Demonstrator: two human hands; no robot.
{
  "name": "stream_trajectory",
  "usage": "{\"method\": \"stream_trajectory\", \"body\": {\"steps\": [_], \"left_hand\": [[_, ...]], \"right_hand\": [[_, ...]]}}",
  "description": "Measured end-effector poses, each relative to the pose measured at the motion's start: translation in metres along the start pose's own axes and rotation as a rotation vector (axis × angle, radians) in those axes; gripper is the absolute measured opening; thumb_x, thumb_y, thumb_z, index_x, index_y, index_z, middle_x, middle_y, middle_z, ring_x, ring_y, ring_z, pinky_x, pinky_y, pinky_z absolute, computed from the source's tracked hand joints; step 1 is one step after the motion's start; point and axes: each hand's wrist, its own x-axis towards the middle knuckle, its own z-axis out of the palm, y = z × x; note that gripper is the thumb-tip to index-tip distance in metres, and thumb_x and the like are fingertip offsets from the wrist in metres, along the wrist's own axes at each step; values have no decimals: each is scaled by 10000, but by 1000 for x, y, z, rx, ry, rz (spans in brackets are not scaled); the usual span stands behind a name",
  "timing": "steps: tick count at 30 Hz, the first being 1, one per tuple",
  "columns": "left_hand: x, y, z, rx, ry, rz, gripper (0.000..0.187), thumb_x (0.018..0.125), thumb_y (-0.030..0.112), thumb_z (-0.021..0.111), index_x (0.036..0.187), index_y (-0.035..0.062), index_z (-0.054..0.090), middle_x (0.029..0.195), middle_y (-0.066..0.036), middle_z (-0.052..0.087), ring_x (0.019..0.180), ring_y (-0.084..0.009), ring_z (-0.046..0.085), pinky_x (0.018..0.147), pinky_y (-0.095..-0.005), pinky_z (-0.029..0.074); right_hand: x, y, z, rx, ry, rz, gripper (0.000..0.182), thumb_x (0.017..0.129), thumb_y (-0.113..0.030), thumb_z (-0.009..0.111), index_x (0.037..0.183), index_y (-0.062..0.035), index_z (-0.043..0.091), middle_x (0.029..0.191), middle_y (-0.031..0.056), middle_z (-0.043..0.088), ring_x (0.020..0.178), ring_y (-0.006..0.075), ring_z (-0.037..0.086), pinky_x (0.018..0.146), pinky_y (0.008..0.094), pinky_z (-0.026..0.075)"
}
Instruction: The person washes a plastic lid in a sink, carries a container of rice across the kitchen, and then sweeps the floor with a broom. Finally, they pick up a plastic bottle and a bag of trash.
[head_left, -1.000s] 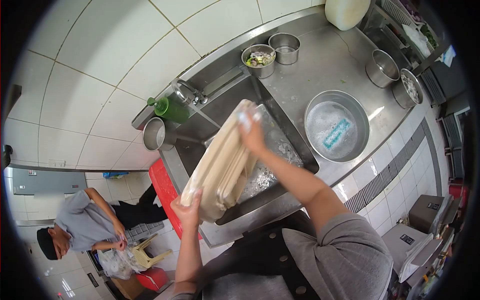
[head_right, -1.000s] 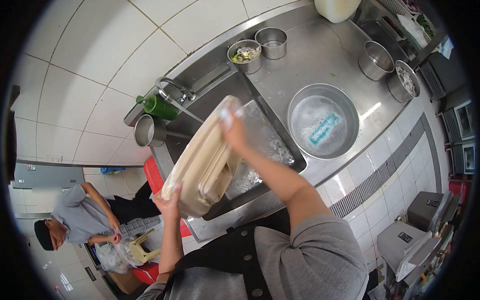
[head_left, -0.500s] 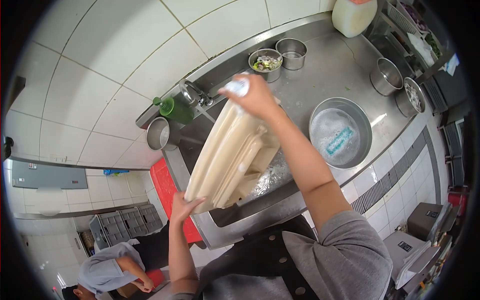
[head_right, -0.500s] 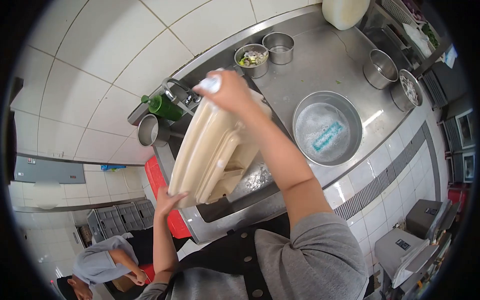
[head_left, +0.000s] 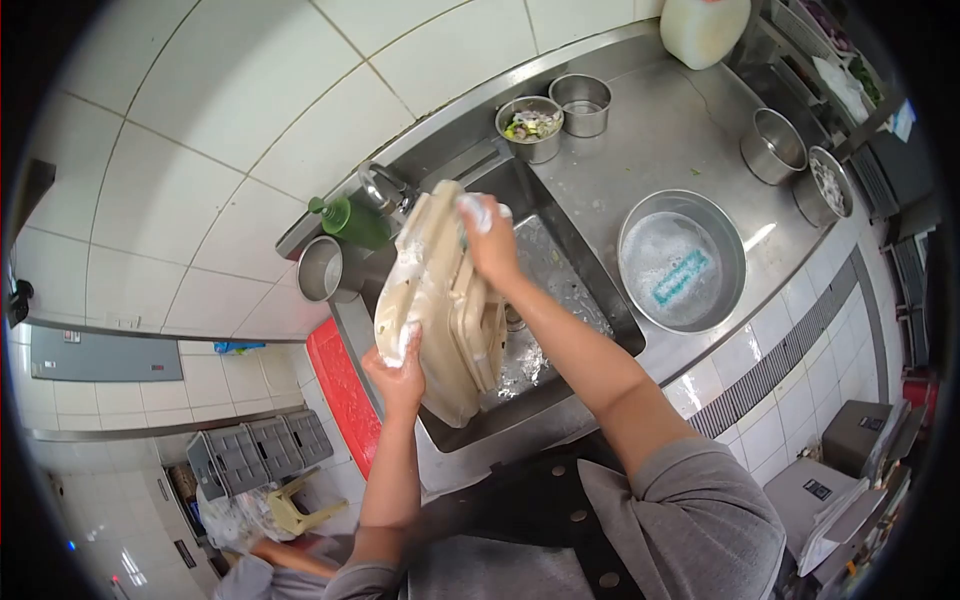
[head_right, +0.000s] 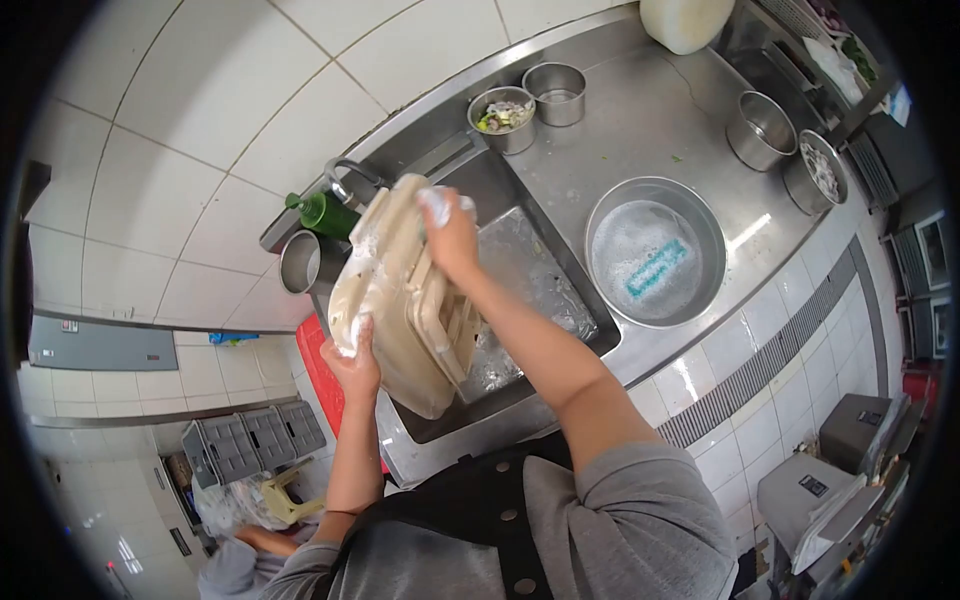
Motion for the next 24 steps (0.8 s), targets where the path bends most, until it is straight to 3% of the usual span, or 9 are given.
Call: {"method": "stream_trajectory", "body": {"steps": [2,4,6,9,13,15,17,19,24], "left_hand": [[-3,4,1,4,-57,68,165,846,92,697,882,-68,682,745,-48,663,678,-72,569,605,-233,443],[0,2,10,13,-32,12,158,848,89,690,874,-66,679,747,-47,662,679,-72,568,605,-234,443],[-4,-6,14,15,12,-60,151,849,86,683,867,-63,676,749,-46,660,680,-73,567,605,-235,443],[-1,-15,9,-164,12,-78,138,852,83,672,859,-55,669,755,-44,655,680,-72,559,608,-242,439],[-13,-5,-3,-56,-47,39,124,853,81,652,860,-41,669,749,-39,648,677,-81,558,620,-249,433],[-10,-15,4,-43,-115,113,137,849,95,662,863,-41,672,721,-28,632,671,-89,560,612,-245,427],[-11,-28,12,52,-51,139,162,878,121,633,847,-37,650,674,-5,594,651,-86,535,594,-248,418],[-3,-36,14,-159,3,-184,188,910,125,575,834,-39,621,685,-4,580,655,-85,519,588,-254,417],[0,-17,27,-198,143,-22,223,903,170,635,881,-51,644,786,-32,625,704,-81,533,613,-253,430]], "right_hand": [[25,-2,-6,57,64,353,398,896,-332,591,1167,-42,560,1020,270,616,985,448,586,816,465,477],[-16,-58,-8,-35,-105,210,399,899,-275,583,1235,-62,555,1117,285,589,1063,452,556,892,487,448],[-78,-91,0,-48,-124,-198,474,885,-219,583,1338,-104,505,1212,280,548,1140,449,514,972,498,399],[-79,-99,-11,-157,-74,-346,562,864,-191,591,1406,-152,448,1271,257,521,1214,436,460,1033,502,346],[26,7,-16,-37,143,-30,398,834,-110,598,1231,-84,582,1188,235,571,1130,392,518,949,433,430],[10,-34,-24,42,-8,21,375,830,-105,599,1204,-77,600,1151,232,585,1101,384,531,946,433,426],[-40,-57,-10,173,-189,-85,363,804,-90,605,1166,-80,627,1164,204,588,1119,379,518,970,449,405],[-86,-81,-11,88,-186,-299,397,775,-70,608,1171,-80,629,1202,193,575,1152,387,502,994,462,384],[-127,-43,-26,-2,-269,-405,475,773,-55,600,1248,-49,570,1282,215,527,1213,392,466,1039,463,346]]}}
